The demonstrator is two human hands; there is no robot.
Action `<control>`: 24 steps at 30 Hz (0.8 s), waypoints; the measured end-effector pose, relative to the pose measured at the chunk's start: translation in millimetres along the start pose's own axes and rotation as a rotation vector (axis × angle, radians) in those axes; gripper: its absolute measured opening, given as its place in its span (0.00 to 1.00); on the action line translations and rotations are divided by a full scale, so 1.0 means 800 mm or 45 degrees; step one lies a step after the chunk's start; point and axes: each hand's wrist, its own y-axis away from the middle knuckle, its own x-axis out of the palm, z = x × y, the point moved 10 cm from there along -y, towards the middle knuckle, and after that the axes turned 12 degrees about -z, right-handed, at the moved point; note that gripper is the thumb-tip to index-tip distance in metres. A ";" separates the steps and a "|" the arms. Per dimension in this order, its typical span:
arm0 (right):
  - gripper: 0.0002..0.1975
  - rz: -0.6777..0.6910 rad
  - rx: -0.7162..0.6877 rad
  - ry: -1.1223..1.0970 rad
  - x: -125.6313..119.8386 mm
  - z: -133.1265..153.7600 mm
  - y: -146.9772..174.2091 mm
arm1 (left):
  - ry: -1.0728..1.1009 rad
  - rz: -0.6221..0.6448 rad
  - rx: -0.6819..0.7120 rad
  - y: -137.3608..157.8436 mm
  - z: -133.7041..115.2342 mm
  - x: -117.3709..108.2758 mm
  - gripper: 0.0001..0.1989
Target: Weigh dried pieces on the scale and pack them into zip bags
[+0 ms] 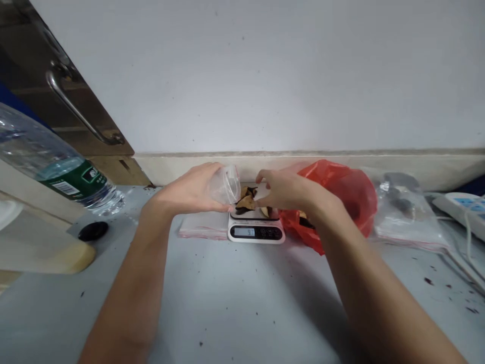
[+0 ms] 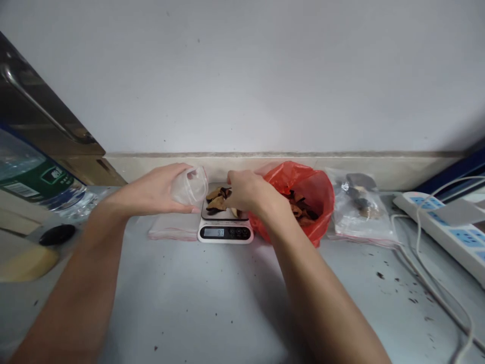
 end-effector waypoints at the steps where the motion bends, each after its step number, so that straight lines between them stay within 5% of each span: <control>1: 0.23 0.043 0.004 0.031 0.006 0.001 0.000 | 0.014 0.046 -0.011 0.001 0.000 0.006 0.38; 8: 0.03 0.107 -0.027 0.065 0.020 0.003 -0.014 | 0.005 0.275 -0.066 0.007 0.004 0.031 0.48; 12: 0.06 -0.090 -0.073 -0.103 -0.006 0.002 -0.016 | 0.063 0.268 -0.033 0.005 -0.005 0.033 0.44; 16: 0.06 -0.458 -0.339 -0.672 -0.051 0.030 -0.005 | 0.197 0.215 -0.034 0.003 -0.016 0.031 0.35; 21: 0.04 -0.446 -0.616 -0.934 -0.052 0.067 0.009 | 0.299 0.107 -0.034 0.001 -0.023 0.017 0.32; 24: 0.04 -0.528 -0.578 -0.891 -0.056 0.065 0.007 | 0.269 0.105 -0.033 0.003 -0.021 0.010 0.33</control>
